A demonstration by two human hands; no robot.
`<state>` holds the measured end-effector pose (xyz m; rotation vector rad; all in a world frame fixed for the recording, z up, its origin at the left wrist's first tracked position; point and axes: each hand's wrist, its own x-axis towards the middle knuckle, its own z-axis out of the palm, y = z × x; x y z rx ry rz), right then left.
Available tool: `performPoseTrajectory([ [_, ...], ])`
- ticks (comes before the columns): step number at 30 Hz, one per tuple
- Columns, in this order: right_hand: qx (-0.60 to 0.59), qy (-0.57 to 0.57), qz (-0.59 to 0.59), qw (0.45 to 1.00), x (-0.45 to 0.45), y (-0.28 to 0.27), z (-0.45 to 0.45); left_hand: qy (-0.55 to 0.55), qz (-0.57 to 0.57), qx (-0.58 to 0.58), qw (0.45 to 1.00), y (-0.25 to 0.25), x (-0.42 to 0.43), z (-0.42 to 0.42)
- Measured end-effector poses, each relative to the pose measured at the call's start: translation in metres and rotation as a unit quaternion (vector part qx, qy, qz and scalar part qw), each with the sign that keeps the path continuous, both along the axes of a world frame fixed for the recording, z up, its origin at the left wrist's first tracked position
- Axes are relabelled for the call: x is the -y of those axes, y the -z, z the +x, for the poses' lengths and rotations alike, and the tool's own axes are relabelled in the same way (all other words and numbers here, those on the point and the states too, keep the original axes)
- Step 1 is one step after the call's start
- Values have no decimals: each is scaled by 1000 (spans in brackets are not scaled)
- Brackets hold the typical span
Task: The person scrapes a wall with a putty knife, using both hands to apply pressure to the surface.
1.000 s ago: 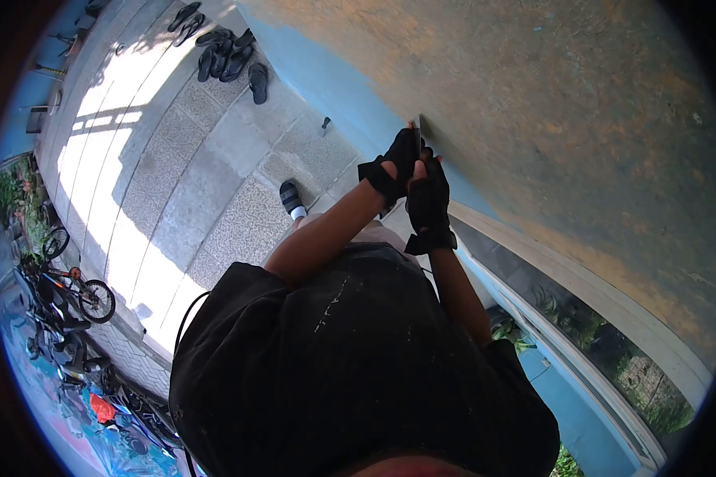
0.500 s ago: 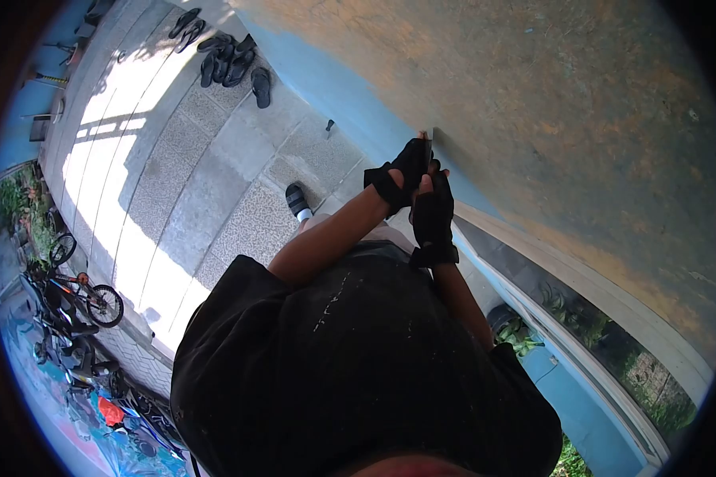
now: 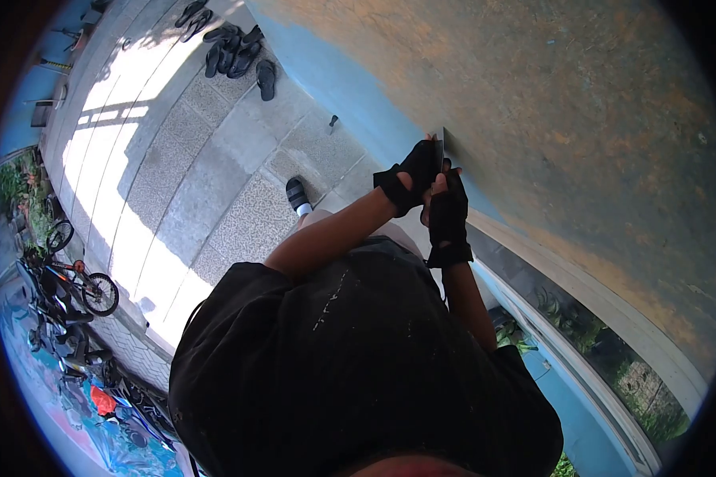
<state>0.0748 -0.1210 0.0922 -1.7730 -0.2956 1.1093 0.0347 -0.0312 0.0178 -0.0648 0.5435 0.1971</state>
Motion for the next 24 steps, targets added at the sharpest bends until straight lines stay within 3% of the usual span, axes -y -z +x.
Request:
performPoseTrajectory([
  [3,69,-22,-4,997,-5,8,-2,-39,-20,31,999,-1,3,-6],
  [5,91,-31,22,995,-6,16,-5,-35,-38,119,992,6,7,-14],
  [8,120,3,59,991,-11,11,-17,-53,6,41,998,2,6,-15],
  [11,163,-23,43,985,-9,29,-18,-13,10,89,996,18,-4,-19],
  [13,389,-108,61,913,-17,32,-18,-12,-12,97,995,12,-13,-22],
  [14,388,-109,59,913,-13,29,-19,-11,-32,105,994,8,-15,-23],
  [16,156,-28,6,987,-18,-5,-28,-2,-35,57,998,-5,-7,-17],
  [17,157,-29,8,987,-18,-8,-28,6,-37,10,999,-10,-6,-14],
  [20,212,-49,52,975,-20,-13,-29,12,0,54,998,-3,-8,-18],
  [22,327,-76,6,942,-26,-12,-36,6,-8,32,999,-10,-17,-17],
  [24,319,-61,16,946,-20,-4,-34,0,-20,6,1000,-16,-15,-18],
])
